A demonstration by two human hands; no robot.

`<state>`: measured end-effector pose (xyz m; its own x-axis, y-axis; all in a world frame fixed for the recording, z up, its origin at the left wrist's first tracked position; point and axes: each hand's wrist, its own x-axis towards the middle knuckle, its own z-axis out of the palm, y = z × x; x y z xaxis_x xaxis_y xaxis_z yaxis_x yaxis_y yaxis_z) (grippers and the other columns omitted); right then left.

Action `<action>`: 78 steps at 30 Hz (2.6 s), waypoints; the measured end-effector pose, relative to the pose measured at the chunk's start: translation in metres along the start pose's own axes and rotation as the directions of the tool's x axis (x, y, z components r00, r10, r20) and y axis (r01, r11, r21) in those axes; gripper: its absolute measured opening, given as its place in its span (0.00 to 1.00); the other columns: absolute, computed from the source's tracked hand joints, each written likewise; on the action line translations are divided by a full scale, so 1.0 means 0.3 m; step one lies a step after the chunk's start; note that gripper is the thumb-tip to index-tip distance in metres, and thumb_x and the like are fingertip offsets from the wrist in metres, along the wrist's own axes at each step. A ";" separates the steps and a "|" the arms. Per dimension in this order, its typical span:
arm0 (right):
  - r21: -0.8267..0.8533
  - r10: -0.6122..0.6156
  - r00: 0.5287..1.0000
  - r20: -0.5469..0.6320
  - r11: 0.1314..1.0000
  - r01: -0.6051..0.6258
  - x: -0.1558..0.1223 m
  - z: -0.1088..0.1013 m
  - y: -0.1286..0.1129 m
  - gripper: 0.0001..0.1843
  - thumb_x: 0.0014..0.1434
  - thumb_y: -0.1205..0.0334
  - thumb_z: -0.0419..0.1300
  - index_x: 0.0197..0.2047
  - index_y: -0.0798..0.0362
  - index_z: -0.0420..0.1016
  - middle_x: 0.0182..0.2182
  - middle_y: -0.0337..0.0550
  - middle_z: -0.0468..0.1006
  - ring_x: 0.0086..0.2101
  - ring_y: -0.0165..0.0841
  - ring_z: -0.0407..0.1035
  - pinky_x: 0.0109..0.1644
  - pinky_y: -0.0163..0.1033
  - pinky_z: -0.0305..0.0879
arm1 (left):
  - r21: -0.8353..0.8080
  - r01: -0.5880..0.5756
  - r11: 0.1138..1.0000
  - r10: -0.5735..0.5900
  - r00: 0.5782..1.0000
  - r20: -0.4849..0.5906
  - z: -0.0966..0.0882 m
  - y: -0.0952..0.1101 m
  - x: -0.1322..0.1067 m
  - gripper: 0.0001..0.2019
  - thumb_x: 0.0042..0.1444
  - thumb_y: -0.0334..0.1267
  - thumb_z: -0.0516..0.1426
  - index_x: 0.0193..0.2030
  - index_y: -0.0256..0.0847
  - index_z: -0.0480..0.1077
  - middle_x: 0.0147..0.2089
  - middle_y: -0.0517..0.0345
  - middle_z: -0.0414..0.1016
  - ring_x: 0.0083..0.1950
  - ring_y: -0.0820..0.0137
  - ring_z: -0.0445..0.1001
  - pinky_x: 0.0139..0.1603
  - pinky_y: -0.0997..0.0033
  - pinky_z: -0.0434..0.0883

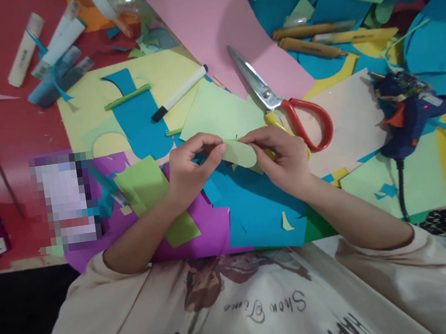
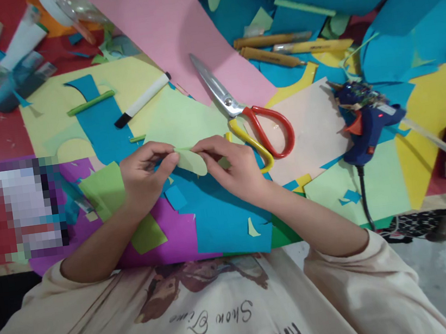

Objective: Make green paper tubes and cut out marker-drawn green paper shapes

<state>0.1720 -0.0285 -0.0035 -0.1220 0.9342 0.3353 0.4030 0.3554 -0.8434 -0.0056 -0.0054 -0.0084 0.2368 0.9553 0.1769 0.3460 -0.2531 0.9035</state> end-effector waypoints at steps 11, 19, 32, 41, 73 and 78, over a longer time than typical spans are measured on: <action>0.070 0.054 0.997 -0.053 0.996 -0.050 0.007 -0.013 -0.003 0.09 0.66 0.59 0.52 0.42 0.48 0.73 0.34 0.41 0.77 0.32 0.30 0.73 0.32 0.37 0.73 | -0.013 0.013 1.000 -0.013 1.000 -0.014 -0.007 -0.002 0.003 0.10 0.58 0.43 0.56 0.29 0.42 0.71 0.29 0.60 0.76 0.29 0.74 0.73 0.29 0.75 0.72; 0.114 0.070 0.997 0.018 0.991 -0.071 0.015 -0.009 0.008 0.05 0.61 0.63 0.57 0.42 0.49 0.70 0.32 0.38 0.75 0.32 0.29 0.72 0.36 0.37 0.72 | -0.046 0.028 0.999 -0.028 1.000 -0.004 -0.009 0.000 0.007 0.09 0.57 0.41 0.56 0.28 0.42 0.69 0.27 0.61 0.75 0.28 0.75 0.72 0.28 0.75 0.71; 0.243 0.133 0.980 0.149 0.956 -0.166 -0.005 0.013 -0.009 0.17 0.58 0.68 0.59 0.50 0.48 0.62 0.26 0.31 0.70 0.26 0.26 0.69 0.31 0.33 0.70 | -0.112 0.075 0.991 -0.073 0.997 0.026 -0.009 0.006 0.009 0.09 0.56 0.46 0.57 0.36 0.42 0.69 0.31 0.60 0.74 0.30 0.74 0.73 0.29 0.75 0.71; 0.234 0.090 0.990 0.113 0.965 -0.114 -0.002 0.015 -0.002 0.04 0.60 0.62 0.60 0.38 0.52 0.71 0.31 0.39 0.75 0.31 0.27 0.71 0.35 0.34 0.70 | -0.045 -0.068 0.997 0.074 0.987 0.146 -0.012 0.023 0.009 0.07 0.57 0.36 0.56 0.28 0.41 0.69 0.27 0.61 0.76 0.29 0.75 0.73 0.29 0.77 0.70; 0.019 -0.127 0.979 0.160 0.992 0.125 0.001 0.018 0.025 0.05 0.59 0.69 0.58 0.32 0.51 0.69 0.29 0.42 0.78 0.32 0.31 0.72 0.36 0.37 0.70 | -0.049 -0.324 0.945 0.325 0.945 0.024 -0.002 -0.002 0.006 0.05 0.57 0.37 0.61 0.30 0.41 0.73 0.30 0.60 0.80 0.32 0.73 0.77 0.33 0.74 0.73; 0.004 -0.115 0.976 0.186 0.993 0.116 -0.001 0.016 0.023 0.05 0.60 0.69 0.57 0.32 0.50 0.69 0.30 0.41 0.78 0.33 0.32 0.73 0.36 0.39 0.70 | -0.006 -0.435 0.900 0.435 0.900 -0.007 0.002 -0.007 0.005 0.05 0.58 0.36 0.61 0.31 0.41 0.74 0.29 0.61 0.80 0.31 0.74 0.78 0.33 0.74 0.72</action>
<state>0.1705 -0.0261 -0.0113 -0.3342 0.8768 0.3458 0.3828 0.4615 -0.8003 -0.0054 -0.0034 -0.0104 0.3577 0.7510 0.5550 0.2026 -0.6426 0.7389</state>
